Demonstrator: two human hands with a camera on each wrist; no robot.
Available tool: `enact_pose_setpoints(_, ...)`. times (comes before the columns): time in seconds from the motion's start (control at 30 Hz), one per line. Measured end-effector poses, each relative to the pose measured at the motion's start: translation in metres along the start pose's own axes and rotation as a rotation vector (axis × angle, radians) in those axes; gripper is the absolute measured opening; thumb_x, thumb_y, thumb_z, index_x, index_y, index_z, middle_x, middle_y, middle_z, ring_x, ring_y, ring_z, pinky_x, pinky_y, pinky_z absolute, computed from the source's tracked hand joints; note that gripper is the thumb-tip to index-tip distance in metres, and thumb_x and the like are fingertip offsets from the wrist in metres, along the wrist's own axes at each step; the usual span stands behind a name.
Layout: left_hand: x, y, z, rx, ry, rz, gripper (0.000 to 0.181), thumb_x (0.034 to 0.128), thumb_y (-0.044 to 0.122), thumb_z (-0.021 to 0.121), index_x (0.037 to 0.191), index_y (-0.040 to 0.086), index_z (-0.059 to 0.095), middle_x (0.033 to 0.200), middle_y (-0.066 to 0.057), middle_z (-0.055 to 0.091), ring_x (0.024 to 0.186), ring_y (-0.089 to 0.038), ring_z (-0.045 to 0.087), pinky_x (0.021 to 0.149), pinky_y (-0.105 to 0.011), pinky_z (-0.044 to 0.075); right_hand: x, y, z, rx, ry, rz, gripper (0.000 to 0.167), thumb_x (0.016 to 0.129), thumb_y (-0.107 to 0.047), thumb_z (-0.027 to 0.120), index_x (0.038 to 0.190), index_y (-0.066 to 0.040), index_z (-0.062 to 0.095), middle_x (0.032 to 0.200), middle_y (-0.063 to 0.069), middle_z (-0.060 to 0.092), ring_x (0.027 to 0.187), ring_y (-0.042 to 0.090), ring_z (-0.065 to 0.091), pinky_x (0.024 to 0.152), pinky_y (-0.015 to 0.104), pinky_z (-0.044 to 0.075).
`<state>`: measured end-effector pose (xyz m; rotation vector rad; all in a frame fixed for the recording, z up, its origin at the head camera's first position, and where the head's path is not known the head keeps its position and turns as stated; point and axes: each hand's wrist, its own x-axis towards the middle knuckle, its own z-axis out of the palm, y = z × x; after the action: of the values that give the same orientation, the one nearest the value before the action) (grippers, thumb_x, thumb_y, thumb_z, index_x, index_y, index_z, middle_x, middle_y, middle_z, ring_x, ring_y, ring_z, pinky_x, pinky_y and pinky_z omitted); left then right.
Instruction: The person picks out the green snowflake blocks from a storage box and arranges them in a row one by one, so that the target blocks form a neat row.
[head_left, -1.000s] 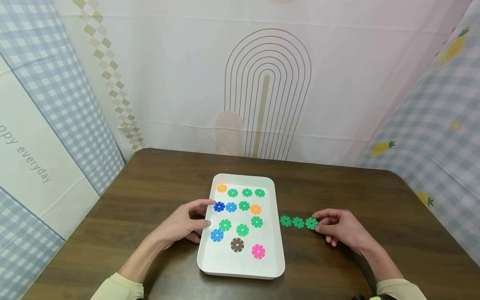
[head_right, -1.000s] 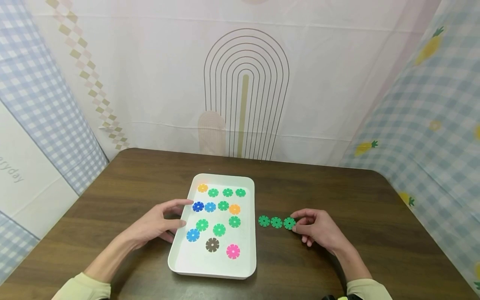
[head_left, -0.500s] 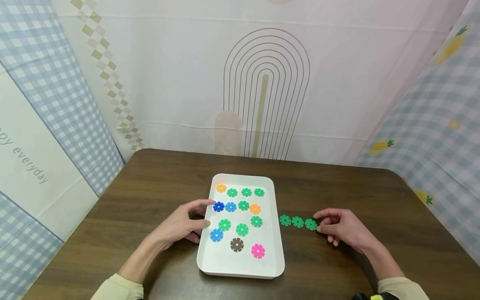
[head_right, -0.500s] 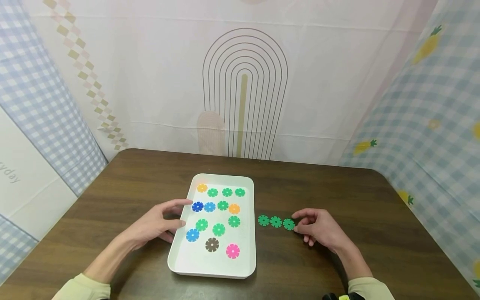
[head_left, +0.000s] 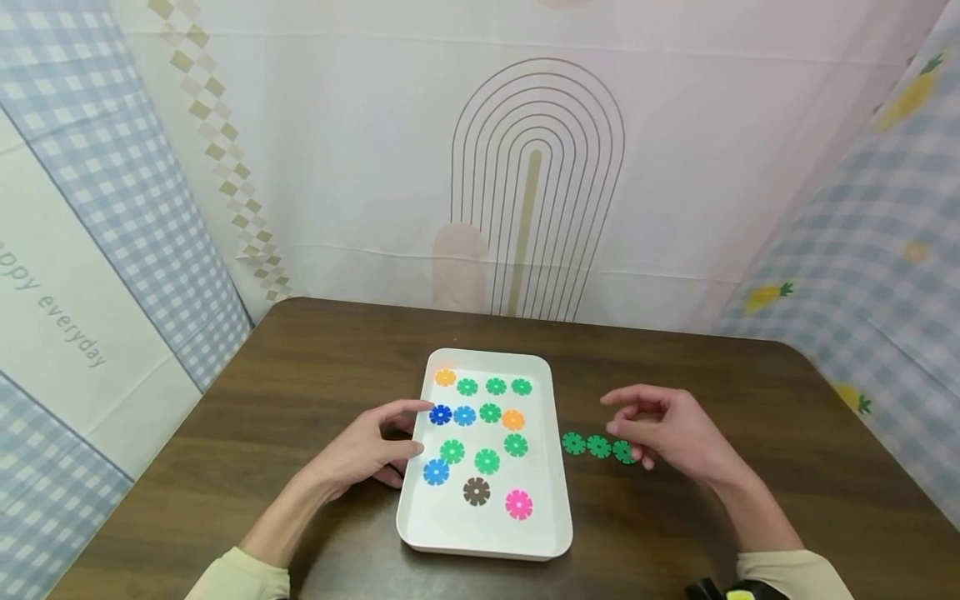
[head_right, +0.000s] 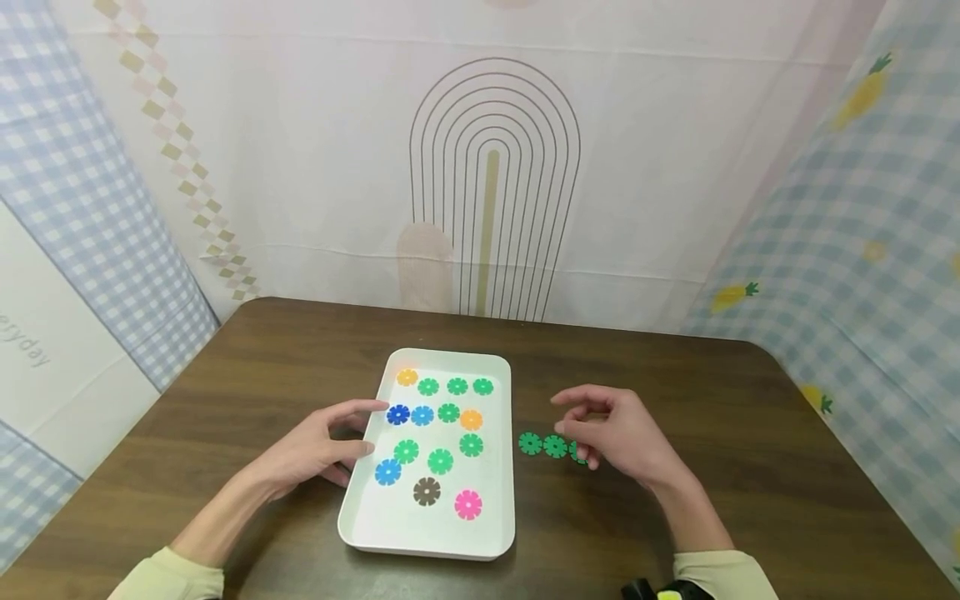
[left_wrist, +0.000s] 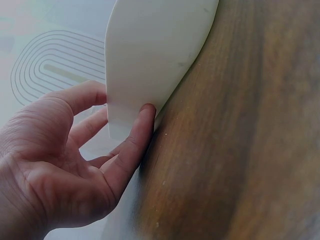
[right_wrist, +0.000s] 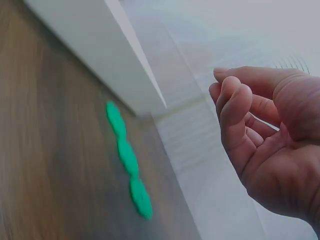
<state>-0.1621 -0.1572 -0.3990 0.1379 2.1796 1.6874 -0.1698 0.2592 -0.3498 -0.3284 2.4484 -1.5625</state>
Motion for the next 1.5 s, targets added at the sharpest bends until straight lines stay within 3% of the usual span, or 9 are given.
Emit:
enact_pose_setpoints(0.33, 0.001, 0.001, 0.001, -0.001, 0.002, 0.007, 0.061, 0.0943, 0.013, 0.074, 0.153, 0.016, 0.055, 0.135, -0.022, 0.057, 0.075, -0.023, 0.070, 0.065, -0.039, 0.064, 0.026, -0.022, 0.054, 0.005, -0.082, -0.016, 0.039, 0.093, -0.011, 0.079, 0.127, 0.005, 0.068, 0.089, 0.014, 0.067, 0.060, 0.017, 0.060, 0.051, 0.030, 0.055)
enact_pose_setpoints(0.67, 0.002, 0.001, 0.001, 0.002, 0.002, 0.010, 0.061, 0.0940, 0.012, 0.074, 0.152, 0.016, 0.056, 0.135, -0.022, 0.057, 0.075, -0.024, 0.070, 0.064, -0.039, 0.064, 0.038, -0.023, 0.092, -0.010, -0.178, -0.027, 0.031, 0.090, -0.006, 0.076, 0.120, 0.004, 0.073, 0.086, 0.009, 0.065, 0.055, 0.018, 0.056, 0.050, 0.027, 0.052)
enact_pose_setpoints(1.1, -0.001, 0.000, 0.000, -0.004, 0.006, 0.010, 0.060, 0.0944, 0.012, 0.074, 0.152, 0.014, 0.056, 0.134, -0.022, 0.058, 0.074, -0.023, 0.070, 0.064, -0.039, 0.064, 0.046, -0.029, 0.120, -0.090, -0.213, -0.042, 0.024, 0.092, -0.004, 0.077, 0.116, -0.002, 0.076, 0.084, 0.006, 0.065, 0.051, 0.015, 0.055, 0.052, 0.030, 0.053)
enact_pose_setpoints(1.5, 0.000, -0.002, 0.000, -0.001, 0.014, 0.003, 0.060, 0.0934, 0.013, 0.075, 0.151, 0.017, 0.057, 0.134, -0.021, 0.059, 0.074, -0.023, 0.069, 0.063, -0.039, 0.064, 0.047, -0.030, 0.133, -0.250, -0.167, -0.015, 0.025, 0.088, -0.007, 0.083, 0.112, -0.007, 0.077, 0.082, 0.005, 0.063, 0.054, 0.016, 0.059, 0.051, 0.027, 0.051)
